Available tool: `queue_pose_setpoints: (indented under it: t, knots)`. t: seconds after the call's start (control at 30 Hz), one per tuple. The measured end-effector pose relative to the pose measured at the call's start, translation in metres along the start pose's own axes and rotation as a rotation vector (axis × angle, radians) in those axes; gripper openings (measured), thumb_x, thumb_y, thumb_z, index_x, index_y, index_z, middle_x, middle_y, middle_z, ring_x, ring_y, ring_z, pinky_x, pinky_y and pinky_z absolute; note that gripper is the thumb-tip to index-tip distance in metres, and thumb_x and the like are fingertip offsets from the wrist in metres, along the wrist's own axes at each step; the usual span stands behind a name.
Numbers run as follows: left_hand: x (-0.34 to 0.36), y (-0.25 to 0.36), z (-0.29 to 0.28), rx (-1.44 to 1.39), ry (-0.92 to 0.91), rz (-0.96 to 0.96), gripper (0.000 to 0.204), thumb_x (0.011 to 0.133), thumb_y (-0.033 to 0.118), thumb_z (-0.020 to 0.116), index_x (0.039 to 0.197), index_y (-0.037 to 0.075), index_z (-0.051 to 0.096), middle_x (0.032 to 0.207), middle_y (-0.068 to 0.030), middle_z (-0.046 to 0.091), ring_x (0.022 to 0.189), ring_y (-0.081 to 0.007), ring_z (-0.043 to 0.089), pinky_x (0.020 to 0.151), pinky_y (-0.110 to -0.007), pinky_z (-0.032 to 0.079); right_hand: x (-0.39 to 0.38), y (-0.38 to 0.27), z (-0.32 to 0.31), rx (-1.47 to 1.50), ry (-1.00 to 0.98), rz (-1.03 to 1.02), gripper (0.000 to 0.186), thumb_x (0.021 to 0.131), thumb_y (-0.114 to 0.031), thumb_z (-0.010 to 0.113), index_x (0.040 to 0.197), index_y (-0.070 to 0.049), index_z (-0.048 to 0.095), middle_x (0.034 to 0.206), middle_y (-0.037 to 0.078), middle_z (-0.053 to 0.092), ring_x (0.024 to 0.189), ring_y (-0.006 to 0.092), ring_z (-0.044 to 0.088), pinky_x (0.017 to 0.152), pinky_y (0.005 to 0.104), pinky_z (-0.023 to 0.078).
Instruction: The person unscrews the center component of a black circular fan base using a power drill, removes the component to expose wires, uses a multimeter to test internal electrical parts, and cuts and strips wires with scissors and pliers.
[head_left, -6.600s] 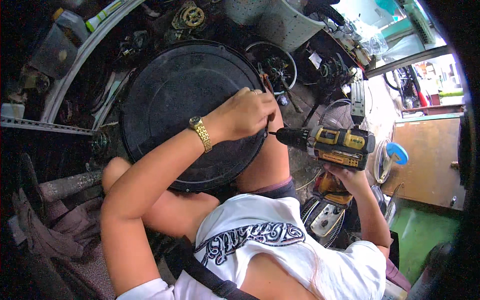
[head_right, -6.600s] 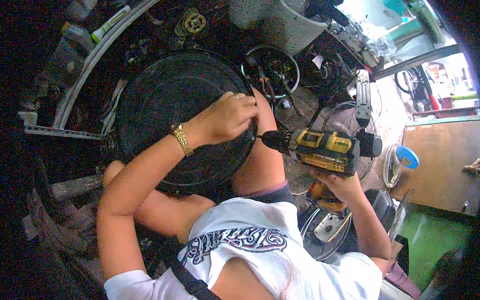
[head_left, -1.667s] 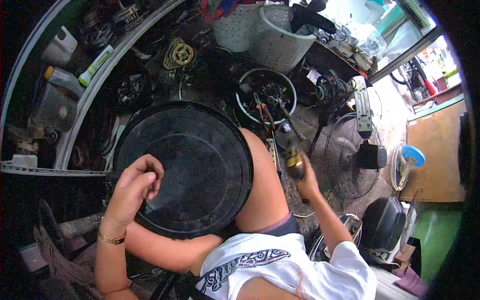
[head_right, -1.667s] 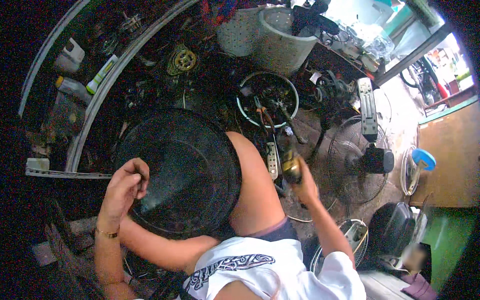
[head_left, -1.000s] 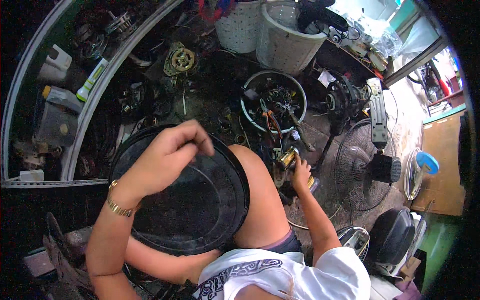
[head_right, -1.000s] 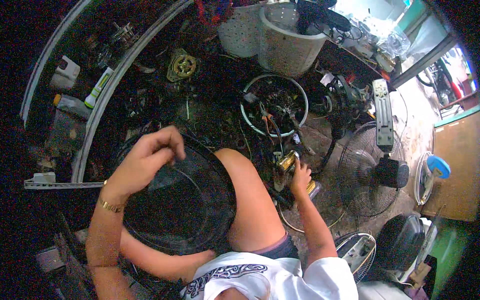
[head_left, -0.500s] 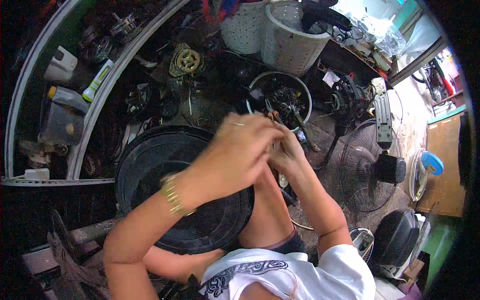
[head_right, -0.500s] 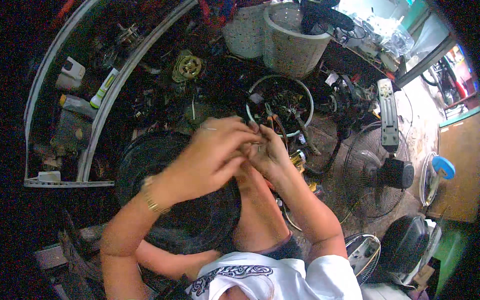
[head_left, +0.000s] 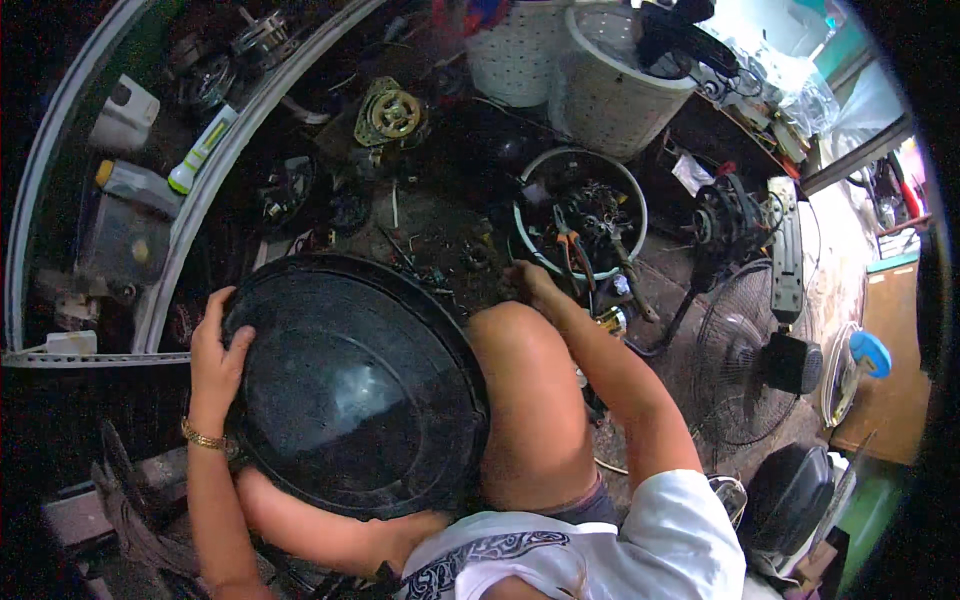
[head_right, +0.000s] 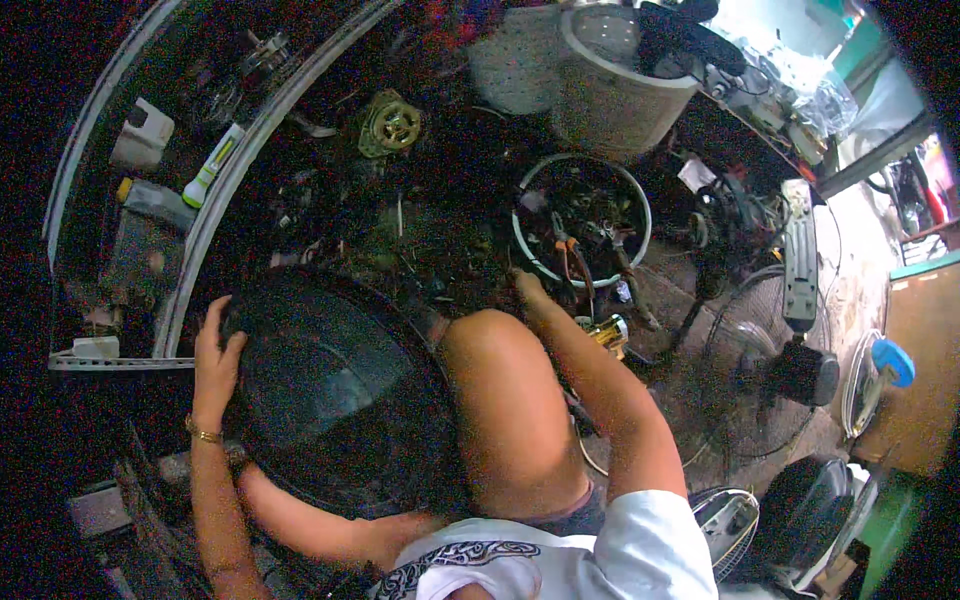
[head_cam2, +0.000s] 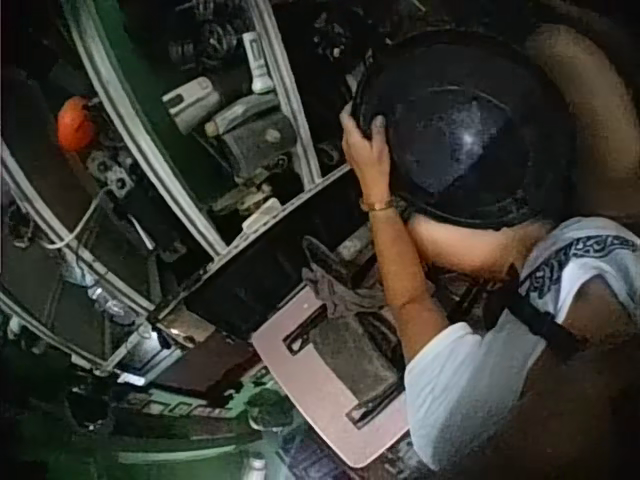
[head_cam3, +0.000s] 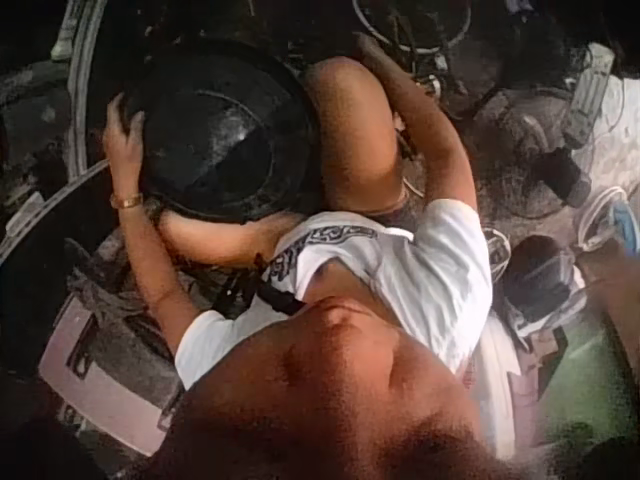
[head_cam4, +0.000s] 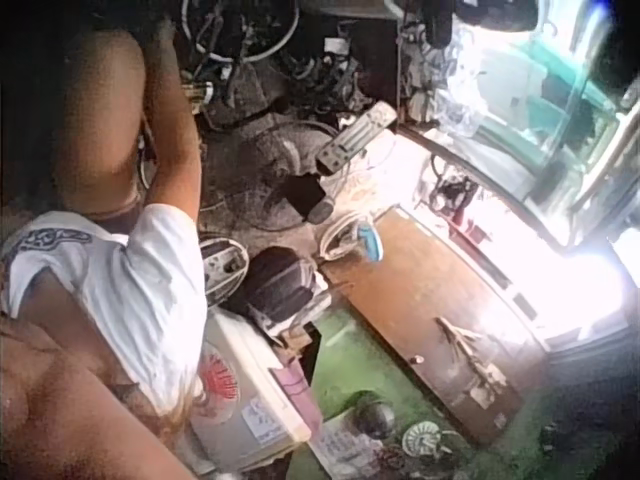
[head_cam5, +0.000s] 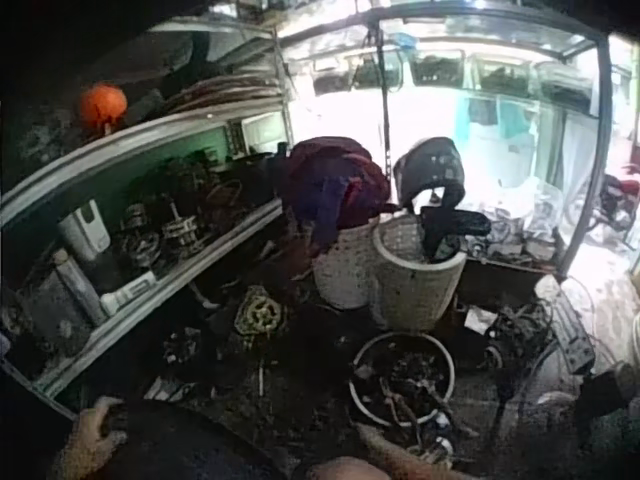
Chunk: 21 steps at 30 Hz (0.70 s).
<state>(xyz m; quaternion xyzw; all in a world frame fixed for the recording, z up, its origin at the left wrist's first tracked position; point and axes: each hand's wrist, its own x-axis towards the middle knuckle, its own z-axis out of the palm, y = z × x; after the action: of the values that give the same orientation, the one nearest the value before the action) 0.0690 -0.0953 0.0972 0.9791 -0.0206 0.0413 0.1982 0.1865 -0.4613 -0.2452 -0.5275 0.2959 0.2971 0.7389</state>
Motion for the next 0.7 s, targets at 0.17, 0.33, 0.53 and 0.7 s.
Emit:
queue_pose_setpoints:
  t: [0.17,0.33,0.53,0.7]
  knots:
    - [-0.011,-0.041,-0.004,0.009,0.100,-0.050,0.042,0.092,0.028,0.049,0.122,-0.001,0.046,0.102,-0.0177,0.060,0.095,-0.0283,0.057,0.087,-0.035,0.041,-0.001,-0.026,0.038,-0.132,-0.064,0.047,0.049,0.094,-0.040,0.038,0.127,-0.005,0.049,0.120,0.018,0.054,0.106,0.0327,0.050,0.093,0.0487,0.039]
    - [0.001,-0.039,-0.007,-0.086,0.084,-0.179,0.036,0.097,0.025,0.040,0.120,-0.002,0.047,0.094,-0.0140,0.059,0.088,-0.0201,0.055,0.081,-0.031,0.042,-0.010,-0.052,0.058,-0.179,-0.265,0.161,0.050,0.095,-0.041,0.038,0.135,-0.012,0.041,0.133,0.015,0.046,0.117,0.0322,0.043,0.098,0.0534,0.032]
    - [0.016,-0.025,0.002,-0.316,0.022,-0.023,0.039,0.098,0.030,0.040,0.121,0.000,0.051,0.112,-0.0178,0.060,0.110,-0.0269,0.055,0.094,-0.032,0.038,-0.083,-0.141,0.068,-0.627,-0.220,-0.474,0.042,0.092,-0.029,0.049,0.127,-0.006,0.050,0.121,0.015,0.055,0.116,0.0277,0.049,0.098,0.0397,0.037]
    - [0.001,-0.025,-0.001,-0.407,-0.016,-0.006,0.038,0.096,0.029,0.043,0.119,0.001,0.053,0.111,-0.0171,0.060,0.107,-0.0268,0.056,0.092,-0.032,0.039,-0.206,-0.184,0.128,-0.614,-0.387,-0.694,0.035,0.090,-0.022,0.056,0.118,-0.001,0.057,0.104,0.008,0.062,0.091,0.0188,0.060,0.082,0.0281,0.046]
